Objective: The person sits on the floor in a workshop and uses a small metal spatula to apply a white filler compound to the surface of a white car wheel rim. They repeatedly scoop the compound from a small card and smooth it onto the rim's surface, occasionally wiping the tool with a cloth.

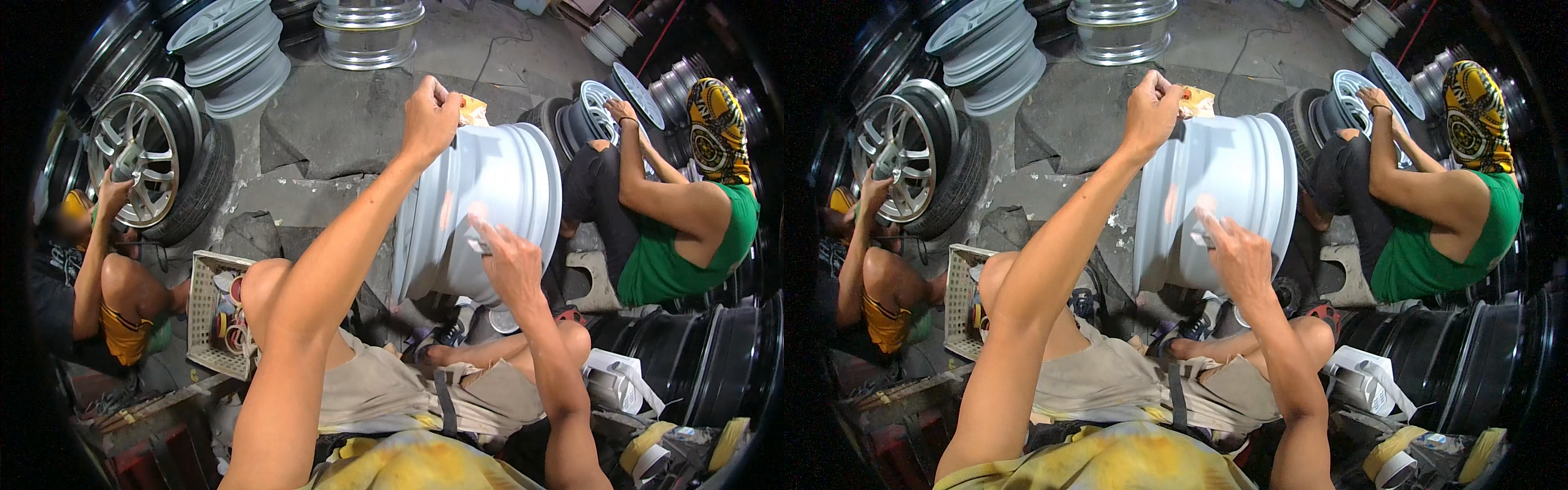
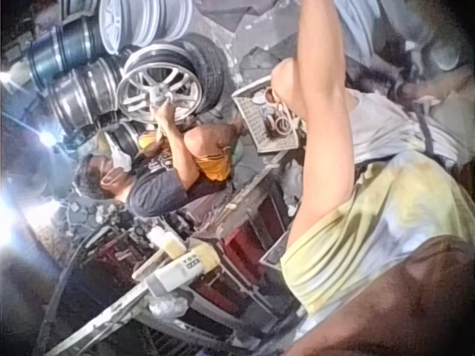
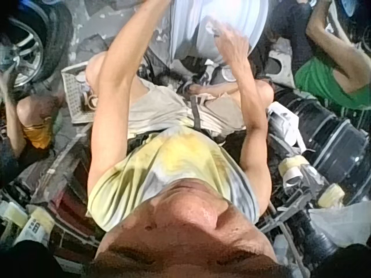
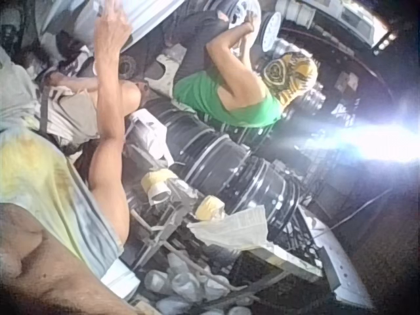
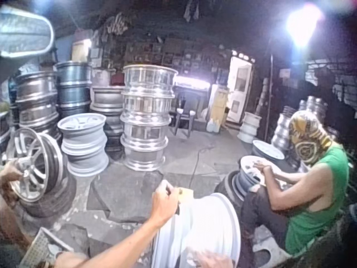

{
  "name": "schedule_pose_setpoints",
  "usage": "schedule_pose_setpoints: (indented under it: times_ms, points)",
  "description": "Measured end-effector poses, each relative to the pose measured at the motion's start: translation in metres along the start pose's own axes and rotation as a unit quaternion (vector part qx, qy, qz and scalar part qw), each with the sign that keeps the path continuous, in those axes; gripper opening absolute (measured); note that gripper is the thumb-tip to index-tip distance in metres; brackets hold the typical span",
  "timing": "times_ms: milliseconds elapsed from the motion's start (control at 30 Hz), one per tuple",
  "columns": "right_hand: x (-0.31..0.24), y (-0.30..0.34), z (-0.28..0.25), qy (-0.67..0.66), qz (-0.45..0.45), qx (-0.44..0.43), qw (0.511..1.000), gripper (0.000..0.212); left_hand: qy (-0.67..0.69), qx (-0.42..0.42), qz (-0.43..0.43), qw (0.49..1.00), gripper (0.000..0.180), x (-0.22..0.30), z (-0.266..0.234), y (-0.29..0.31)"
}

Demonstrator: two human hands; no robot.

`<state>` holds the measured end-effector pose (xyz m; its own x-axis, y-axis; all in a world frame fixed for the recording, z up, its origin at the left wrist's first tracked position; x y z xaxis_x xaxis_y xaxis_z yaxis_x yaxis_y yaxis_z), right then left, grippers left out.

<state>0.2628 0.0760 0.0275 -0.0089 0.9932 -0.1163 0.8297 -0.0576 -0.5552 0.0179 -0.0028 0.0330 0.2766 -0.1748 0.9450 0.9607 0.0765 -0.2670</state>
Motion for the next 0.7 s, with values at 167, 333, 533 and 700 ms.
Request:
schedule_pose_setpoints:
  times_ms: [167,333,533,700]
  points:
    - [0.002,0.008,-0.002,-0.005,-0.004,-0.012,1.0,0.06,-0.015,-0.001,0.01,1.0,0.024,0.005,-0.003,0.005]
    - [0.01,-0.007,0.0,0.012,0.005,0.02,1.0,0.059,-0.033,-0.006,0.027,0.999,0.023,0.006,-0.003,0.005]
    - [0.009,0.011,-0.003,0.004,0.006,0.008,1.0,0.058,-0.031,0.003,0.032,0.999,0.023,0.005,-0.004,0.003]
    - [0.014,0.005,0.0,0.038,0.021,0.019,0.999,0.06,-0.034,0.002,0.027,0.999,0.023,0.012,-0.003,0.005]
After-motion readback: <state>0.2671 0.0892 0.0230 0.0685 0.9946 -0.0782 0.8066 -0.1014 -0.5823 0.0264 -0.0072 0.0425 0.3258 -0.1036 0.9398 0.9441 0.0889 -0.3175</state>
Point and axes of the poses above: each hand's wrist, its own y-axis away from the middle knuckle, its own z-axis out of the palm, x = y × z, the point moved 4 cm from there along -y, towards the middle knuckle, and after that the axes turned 15 degrees about x, right-handed, at the moved point
